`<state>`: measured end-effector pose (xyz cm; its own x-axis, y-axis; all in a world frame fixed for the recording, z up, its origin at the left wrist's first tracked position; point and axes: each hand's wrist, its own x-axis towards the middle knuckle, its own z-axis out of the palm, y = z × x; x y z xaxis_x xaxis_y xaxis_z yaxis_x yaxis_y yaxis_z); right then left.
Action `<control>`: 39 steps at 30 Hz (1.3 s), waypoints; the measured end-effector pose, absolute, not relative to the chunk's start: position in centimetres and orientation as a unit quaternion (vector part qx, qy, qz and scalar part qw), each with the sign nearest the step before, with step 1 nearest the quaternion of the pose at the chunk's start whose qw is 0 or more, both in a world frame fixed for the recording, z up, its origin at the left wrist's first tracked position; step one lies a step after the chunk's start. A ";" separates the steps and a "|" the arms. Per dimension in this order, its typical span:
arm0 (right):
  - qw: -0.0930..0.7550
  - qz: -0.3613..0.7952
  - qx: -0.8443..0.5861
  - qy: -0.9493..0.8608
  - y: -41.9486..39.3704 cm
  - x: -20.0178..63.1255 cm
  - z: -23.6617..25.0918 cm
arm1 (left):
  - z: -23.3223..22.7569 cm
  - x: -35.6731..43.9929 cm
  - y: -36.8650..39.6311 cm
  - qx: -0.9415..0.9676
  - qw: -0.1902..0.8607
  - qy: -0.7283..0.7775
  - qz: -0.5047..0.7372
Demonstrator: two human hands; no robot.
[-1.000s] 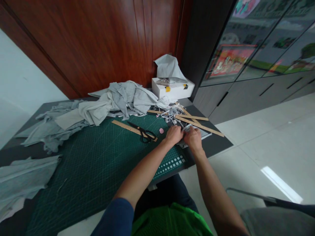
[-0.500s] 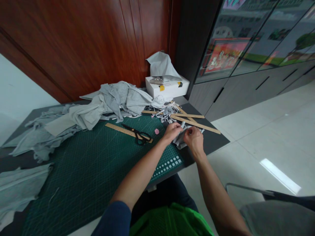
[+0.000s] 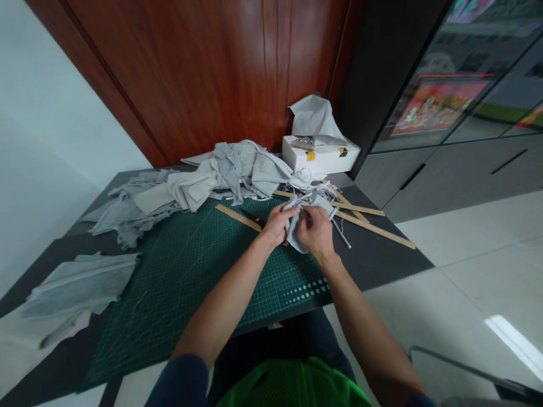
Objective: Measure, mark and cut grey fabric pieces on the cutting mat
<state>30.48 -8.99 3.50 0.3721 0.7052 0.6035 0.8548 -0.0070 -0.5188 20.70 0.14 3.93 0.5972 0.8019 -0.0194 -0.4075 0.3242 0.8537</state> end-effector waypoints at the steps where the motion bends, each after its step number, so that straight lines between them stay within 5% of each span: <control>1: 0.434 -0.072 -0.692 -0.572 -8.3 29.6 3.6 | 3.9 19.5 0.8 0.428 0.773 0.241 0.402; 9: 0.403 0.006 -0.636 -0.658 -2.4 23.7 2.8 | 3.0 8.1 4.7 0.330 0.725 0.341 0.500; 18: 0.196 0.050 -0.699 -0.686 1.0 19.6 0.3 | 1.7 -0.2 5.2 0.337 0.702 0.400 0.483; 29: 0.199 0.064 -0.699 -0.684 0.7 21.8 -2.1 | 2.5 -2.1 6.1 0.143 0.759 0.331 0.542; 39: 0.160 0.056 -0.709 -0.684 0.2 22.0 -1.1 | 1.8 -1.7 5.9 0.166 0.756 0.322 0.546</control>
<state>21.96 0.16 -1.10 0.0570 0.9886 0.1395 0.9530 -0.0123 -0.3027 -1.72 5.90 1.75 0.1977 0.9315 -0.3055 -0.7180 0.3497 0.6018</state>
